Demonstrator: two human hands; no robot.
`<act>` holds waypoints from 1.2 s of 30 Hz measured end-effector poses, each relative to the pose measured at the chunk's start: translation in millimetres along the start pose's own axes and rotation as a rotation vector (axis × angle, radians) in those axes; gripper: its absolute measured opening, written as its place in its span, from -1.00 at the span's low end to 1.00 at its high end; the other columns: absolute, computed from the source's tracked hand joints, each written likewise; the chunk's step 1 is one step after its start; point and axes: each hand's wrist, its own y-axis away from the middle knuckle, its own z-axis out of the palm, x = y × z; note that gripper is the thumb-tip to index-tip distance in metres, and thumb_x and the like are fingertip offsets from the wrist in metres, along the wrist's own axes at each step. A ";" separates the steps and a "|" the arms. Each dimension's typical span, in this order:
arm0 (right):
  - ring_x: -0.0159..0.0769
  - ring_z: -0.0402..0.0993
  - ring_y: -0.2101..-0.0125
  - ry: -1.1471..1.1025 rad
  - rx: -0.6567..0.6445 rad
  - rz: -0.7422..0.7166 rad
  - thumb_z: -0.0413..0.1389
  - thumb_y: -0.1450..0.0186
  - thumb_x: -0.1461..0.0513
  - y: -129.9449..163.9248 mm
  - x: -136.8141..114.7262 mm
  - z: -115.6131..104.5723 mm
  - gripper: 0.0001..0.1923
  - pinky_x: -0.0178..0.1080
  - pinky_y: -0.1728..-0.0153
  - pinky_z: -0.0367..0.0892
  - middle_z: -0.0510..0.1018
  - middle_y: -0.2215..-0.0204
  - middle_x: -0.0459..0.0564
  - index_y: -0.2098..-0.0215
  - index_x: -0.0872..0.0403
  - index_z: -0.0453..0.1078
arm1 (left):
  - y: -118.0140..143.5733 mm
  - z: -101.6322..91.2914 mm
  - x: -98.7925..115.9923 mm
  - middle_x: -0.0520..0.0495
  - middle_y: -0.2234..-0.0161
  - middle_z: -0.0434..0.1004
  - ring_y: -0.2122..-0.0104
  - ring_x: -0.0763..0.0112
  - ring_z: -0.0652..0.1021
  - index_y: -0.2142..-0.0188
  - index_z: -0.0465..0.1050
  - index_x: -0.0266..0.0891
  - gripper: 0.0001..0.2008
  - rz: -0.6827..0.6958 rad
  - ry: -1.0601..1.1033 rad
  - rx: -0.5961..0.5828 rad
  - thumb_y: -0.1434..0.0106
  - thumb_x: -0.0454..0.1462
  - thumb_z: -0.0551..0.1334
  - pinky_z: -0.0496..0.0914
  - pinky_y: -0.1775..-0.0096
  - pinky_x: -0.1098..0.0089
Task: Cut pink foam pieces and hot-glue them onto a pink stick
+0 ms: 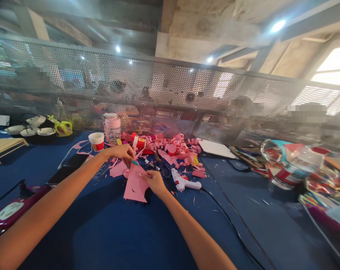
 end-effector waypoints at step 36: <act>-0.52 -0.16 0.62 0.024 0.013 0.015 0.10 0.06 -0.13 -4.3 9.2 -0.4 -0.50 -0.36 0.64 -0.18 -0.04 0.68 -0.21 0.70 0.09 0.08 | -14.1 -2.5 -14.1 -0.05 0.58 0.51 0.56 0.47 0.49 0.50 0.50 -0.34 -0.73 0.066 -0.137 0.141 0.11 -0.15 0.33 0.35 0.45 0.47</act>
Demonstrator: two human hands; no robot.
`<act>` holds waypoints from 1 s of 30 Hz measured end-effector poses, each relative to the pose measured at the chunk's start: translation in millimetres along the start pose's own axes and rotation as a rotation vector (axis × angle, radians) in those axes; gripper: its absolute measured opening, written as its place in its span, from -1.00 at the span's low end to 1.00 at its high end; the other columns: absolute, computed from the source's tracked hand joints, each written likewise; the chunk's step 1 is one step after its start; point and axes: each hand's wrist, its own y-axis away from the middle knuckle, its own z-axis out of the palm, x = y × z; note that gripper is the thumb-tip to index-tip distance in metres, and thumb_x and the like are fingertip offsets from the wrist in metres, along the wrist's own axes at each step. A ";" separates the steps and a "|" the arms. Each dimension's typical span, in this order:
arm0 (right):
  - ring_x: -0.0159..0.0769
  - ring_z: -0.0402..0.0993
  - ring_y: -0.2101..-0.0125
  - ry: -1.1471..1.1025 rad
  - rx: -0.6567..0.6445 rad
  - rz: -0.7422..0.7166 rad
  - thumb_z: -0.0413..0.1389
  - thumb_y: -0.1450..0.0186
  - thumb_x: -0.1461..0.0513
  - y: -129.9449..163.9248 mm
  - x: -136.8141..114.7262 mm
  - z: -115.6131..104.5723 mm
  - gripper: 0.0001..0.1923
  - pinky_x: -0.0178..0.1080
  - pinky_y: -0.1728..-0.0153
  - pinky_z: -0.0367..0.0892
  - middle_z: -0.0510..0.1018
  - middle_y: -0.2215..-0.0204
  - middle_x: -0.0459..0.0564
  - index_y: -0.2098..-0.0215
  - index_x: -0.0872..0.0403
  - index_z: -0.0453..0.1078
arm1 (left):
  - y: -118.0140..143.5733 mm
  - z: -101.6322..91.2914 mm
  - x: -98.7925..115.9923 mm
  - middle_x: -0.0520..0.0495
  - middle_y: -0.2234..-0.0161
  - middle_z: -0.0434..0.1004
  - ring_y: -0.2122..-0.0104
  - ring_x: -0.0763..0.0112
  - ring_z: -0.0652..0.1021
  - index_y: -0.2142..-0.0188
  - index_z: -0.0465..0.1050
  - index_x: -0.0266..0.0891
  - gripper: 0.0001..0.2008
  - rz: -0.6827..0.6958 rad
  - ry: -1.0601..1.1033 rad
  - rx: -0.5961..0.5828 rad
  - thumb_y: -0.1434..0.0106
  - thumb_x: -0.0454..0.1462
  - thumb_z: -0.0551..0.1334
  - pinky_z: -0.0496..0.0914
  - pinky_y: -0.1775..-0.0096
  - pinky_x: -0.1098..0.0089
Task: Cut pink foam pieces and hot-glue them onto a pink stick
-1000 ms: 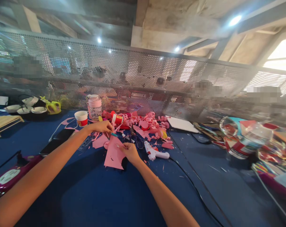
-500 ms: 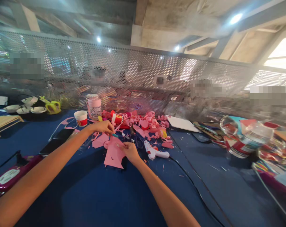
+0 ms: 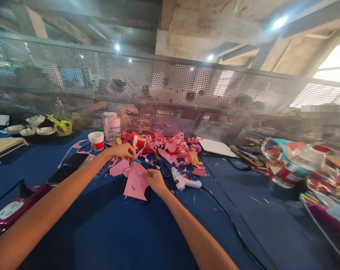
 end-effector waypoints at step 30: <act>-0.53 -0.15 0.63 -0.018 -0.005 0.013 0.12 0.06 -0.10 0.7 -1.8 0.3 -0.51 -0.36 0.64 -0.18 -0.03 0.69 -0.22 0.70 0.09 0.07 | 1.2 0.9 0.1 -0.05 0.60 0.51 0.55 0.44 0.50 0.53 0.50 -0.34 -0.73 0.008 -0.013 0.021 0.15 -0.14 0.34 0.33 0.48 0.50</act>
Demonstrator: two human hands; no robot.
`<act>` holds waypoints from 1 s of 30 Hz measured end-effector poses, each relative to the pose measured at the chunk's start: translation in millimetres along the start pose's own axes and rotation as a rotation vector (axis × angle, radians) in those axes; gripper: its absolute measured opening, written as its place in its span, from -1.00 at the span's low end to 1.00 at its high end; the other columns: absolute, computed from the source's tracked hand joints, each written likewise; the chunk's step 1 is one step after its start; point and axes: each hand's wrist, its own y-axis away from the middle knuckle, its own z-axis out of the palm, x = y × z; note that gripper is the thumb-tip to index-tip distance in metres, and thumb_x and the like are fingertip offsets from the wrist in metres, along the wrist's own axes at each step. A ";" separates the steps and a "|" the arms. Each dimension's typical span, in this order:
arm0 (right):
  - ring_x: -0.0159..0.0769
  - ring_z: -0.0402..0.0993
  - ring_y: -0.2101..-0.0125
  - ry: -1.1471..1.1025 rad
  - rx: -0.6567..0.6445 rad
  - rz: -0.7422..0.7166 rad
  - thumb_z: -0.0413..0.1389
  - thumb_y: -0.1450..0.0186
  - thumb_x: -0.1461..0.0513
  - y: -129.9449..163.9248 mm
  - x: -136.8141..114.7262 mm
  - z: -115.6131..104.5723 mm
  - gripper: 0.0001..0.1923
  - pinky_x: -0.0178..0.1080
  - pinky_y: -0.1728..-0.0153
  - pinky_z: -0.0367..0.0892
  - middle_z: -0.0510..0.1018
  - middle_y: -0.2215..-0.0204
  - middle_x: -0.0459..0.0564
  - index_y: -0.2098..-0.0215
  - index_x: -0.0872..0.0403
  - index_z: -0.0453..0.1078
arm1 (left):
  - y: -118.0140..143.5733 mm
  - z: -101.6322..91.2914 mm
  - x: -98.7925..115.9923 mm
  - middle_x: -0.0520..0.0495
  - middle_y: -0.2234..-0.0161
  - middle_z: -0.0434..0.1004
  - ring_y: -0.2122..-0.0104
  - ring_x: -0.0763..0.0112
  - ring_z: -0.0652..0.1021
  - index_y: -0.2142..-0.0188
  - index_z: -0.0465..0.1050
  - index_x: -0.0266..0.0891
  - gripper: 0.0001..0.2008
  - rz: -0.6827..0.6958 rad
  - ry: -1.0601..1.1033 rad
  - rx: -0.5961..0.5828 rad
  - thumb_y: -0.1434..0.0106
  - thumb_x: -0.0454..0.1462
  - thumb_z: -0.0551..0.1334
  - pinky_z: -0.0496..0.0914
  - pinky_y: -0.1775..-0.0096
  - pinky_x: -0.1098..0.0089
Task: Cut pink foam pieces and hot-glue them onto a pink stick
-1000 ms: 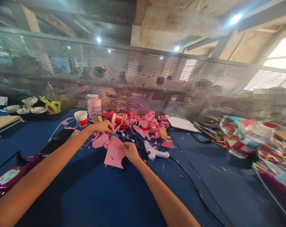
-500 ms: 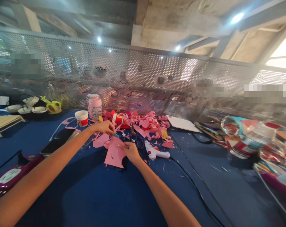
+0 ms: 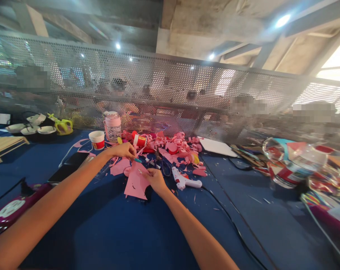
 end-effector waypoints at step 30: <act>-0.53 -0.15 0.63 0.071 -0.007 -0.050 0.07 0.00 -0.09 1.2 -0.7 -0.8 -0.52 -0.37 0.64 -0.17 -0.06 0.68 -0.22 0.71 0.09 0.04 | 2.6 4.5 6.2 -0.04 0.61 0.50 0.55 0.44 0.48 0.52 0.52 -0.33 -0.79 0.036 -0.096 -0.015 0.17 -0.23 0.35 0.30 0.46 0.49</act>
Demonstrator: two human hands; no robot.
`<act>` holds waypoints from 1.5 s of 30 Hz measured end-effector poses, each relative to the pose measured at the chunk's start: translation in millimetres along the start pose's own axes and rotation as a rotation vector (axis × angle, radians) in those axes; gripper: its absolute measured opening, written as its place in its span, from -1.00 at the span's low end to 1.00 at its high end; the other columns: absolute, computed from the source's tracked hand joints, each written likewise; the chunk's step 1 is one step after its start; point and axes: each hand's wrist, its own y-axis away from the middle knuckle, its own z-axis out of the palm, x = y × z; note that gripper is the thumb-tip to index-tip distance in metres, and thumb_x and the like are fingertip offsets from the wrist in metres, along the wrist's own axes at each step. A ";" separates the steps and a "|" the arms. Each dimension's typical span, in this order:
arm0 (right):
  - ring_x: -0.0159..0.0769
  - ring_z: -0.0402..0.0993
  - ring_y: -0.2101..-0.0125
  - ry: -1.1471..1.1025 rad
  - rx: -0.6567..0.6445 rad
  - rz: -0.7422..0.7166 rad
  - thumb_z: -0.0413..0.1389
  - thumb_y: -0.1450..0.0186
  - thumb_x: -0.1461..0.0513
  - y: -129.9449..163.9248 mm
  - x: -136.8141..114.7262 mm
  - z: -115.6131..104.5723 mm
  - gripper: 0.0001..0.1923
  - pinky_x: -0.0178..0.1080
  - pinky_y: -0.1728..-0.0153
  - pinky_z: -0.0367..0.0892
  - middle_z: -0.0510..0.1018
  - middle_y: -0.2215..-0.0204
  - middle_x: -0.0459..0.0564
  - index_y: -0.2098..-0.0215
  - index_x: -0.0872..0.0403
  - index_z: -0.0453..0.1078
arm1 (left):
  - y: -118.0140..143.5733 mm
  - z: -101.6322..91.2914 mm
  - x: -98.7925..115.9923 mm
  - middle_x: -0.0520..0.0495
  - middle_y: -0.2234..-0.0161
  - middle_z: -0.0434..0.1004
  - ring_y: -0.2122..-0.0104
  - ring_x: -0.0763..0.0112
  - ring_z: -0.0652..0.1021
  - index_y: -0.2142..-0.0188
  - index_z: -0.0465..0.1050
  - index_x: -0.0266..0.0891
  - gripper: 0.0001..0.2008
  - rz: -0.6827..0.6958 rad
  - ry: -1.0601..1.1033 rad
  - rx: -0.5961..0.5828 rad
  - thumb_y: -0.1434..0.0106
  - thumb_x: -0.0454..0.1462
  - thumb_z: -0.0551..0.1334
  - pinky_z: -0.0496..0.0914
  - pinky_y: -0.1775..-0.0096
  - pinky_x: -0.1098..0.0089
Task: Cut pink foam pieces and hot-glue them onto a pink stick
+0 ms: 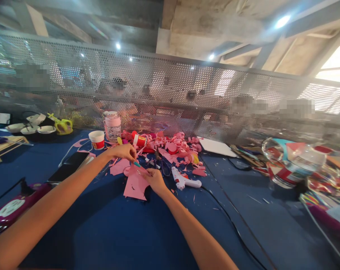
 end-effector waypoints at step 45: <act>-0.37 0.23 0.51 0.346 0.151 -0.231 -0.04 -0.21 0.04 9.4 -44.7 -11.6 -0.66 -0.33 0.48 0.07 0.36 0.59 -0.08 0.54 0.10 0.33 | 3.6 30.9 37.6 0.03 0.69 0.47 0.62 0.47 0.47 0.61 0.51 -0.31 -0.86 -0.249 0.057 -0.052 0.27 -0.31 0.36 0.36 0.52 0.51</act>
